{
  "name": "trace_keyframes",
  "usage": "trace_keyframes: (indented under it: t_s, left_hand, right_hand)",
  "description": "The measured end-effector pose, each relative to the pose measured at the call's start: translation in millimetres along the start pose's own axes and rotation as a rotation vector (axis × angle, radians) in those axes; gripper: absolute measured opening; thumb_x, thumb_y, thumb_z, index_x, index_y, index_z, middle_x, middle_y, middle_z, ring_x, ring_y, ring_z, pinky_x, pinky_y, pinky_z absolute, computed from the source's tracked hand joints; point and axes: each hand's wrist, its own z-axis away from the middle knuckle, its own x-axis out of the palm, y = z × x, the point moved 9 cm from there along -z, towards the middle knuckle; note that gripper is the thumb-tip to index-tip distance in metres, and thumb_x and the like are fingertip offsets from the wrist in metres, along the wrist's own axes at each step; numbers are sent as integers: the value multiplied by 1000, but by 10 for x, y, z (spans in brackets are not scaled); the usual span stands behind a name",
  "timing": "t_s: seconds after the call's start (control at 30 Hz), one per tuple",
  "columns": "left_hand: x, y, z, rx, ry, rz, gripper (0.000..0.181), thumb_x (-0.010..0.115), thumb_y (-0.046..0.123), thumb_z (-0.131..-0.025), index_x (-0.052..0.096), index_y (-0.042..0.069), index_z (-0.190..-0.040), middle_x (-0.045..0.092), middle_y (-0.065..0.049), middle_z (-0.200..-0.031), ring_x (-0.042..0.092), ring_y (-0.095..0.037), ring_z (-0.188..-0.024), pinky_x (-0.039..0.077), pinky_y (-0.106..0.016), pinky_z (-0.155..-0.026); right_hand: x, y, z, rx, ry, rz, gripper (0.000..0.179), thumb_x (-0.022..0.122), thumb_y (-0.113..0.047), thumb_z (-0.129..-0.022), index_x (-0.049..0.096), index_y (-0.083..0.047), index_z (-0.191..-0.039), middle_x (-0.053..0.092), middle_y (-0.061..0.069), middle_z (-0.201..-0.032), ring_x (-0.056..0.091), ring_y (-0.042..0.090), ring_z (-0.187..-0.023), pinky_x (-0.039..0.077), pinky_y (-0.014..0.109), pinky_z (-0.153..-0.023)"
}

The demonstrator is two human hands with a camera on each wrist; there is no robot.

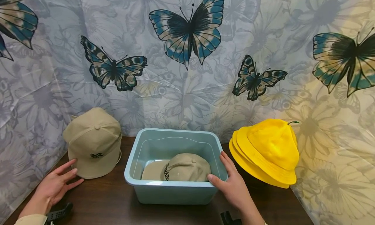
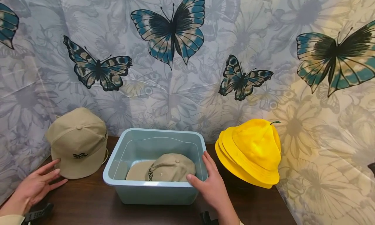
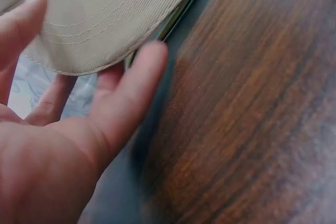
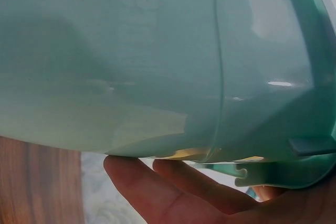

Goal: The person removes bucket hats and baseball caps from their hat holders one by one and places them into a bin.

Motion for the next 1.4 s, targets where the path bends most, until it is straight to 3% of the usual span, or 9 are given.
trace_keyframes:
  t_s: [0.2,0.3,0.4,0.47,0.53,0.77,0.97,1.23,1.4]
  left_hand:
    - [39,2,59,30,-14,72,58,64,11,-98,45,48,-139,-27,-7,-160,58,4,-95,52,-43,-92]
    - [34,6,92,66,-9,91,58,62,5,-99,51,49,-136,2,-4,-163,58,5,-95,55,-39,-85]
    - [32,20,127,118,-27,142,58,58,-3,-98,60,46,-128,45,8,-140,61,0,-95,56,-36,-78]
    - [32,32,155,154,-50,181,58,56,-8,-98,65,43,-124,57,16,-118,63,-5,-95,56,-35,-74]
    - [42,50,181,183,-88,223,58,53,-11,-98,68,41,-120,64,15,-108,65,-9,-95,57,-34,-73]
    - [116,171,270,296,-245,361,62,42,-15,-100,64,34,-132,66,1,-113,67,-17,-98,57,-35,-76]
    - [230,297,376,380,-458,554,65,25,-16,-102,54,24,-145,63,-6,-124,65,-23,-107,56,-37,-82]
    - [366,482,483,397,-671,834,66,8,-13,-103,45,12,-151,58,-19,-130,62,-34,-112,52,-43,-89]
    - [384,544,509,392,-707,909,64,6,-9,-104,45,9,-150,57,-21,-132,61,-37,-113,51,-44,-91]
  right_hand:
    - [-1,-9,-2,0,-1,-6,93,72,-52,-86,29,-13,-158,16,-1,-164,19,35,-146,23,68,-107]
    - [-1,-12,1,-7,-1,-10,92,72,-51,-87,28,-12,-158,16,-1,-164,19,35,-146,23,68,-107]
    - [-1,-17,5,-14,0,-9,92,72,-51,-87,28,-12,-158,16,-1,-164,18,35,-147,22,68,-108]
    - [1,-14,7,-16,1,-7,93,73,-51,-87,28,-11,-158,16,-1,-164,18,34,-147,22,68,-108]
    - [2,-12,8,-16,1,-5,93,73,-51,-87,28,-11,-158,16,-1,-164,18,34,-147,22,68,-108]
    - [1,-7,4,-11,-1,-1,93,72,-52,-87,28,-11,-158,15,-1,-164,18,34,-147,21,68,-108]
    - [2,-2,4,-9,-2,7,94,72,-53,-86,27,-12,-158,15,-1,-165,17,34,-147,20,68,-108]
    - [5,8,2,-9,-2,14,94,71,-54,-87,27,-13,-158,14,-1,-165,17,35,-147,20,69,-108]
    - [8,9,0,-8,-1,11,94,71,-54,-86,27,-13,-158,14,-2,-165,17,35,-147,20,69,-108]
